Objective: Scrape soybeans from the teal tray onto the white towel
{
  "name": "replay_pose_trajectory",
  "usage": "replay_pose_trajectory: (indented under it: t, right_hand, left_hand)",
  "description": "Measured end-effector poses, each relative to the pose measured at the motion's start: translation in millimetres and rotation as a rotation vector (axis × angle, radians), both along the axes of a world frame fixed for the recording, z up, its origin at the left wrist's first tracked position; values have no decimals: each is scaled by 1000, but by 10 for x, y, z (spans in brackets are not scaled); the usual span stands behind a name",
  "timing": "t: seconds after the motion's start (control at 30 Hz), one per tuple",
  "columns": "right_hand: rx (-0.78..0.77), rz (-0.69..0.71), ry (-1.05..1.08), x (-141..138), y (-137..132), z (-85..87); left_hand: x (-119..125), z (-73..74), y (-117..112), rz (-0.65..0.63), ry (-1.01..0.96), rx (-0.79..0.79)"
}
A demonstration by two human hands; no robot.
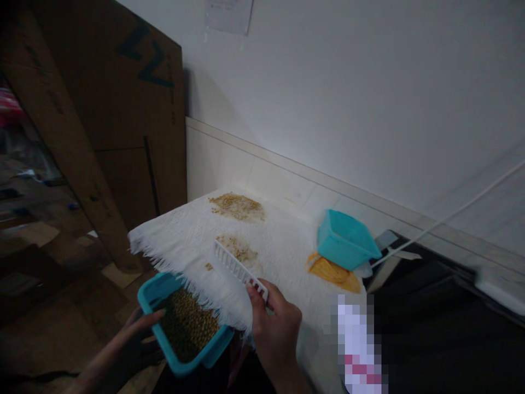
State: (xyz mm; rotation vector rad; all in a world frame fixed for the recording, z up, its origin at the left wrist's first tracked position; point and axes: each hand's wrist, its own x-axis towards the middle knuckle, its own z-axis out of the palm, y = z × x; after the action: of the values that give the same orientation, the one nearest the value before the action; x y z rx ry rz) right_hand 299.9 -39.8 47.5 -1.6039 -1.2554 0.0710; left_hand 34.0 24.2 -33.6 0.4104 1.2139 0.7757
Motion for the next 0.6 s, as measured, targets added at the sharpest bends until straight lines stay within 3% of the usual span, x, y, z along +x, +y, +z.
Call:
replay_pose_trajectory:
  t: [0.23, 0.37, 0.6]
  right_hand:
    - [22, -31, 32, -59, -28, -1]
    - [-10, 20, 3, -6, -50, 5]
    - [31, -15, -108, 4, -132, 20]
  left_hand:
    - [-7, 43, -16, -25, 12, 10]
    - [-13, 55, -14, -30, -1, 11]
    - [-31, 44, 34, -8, 41, 18]
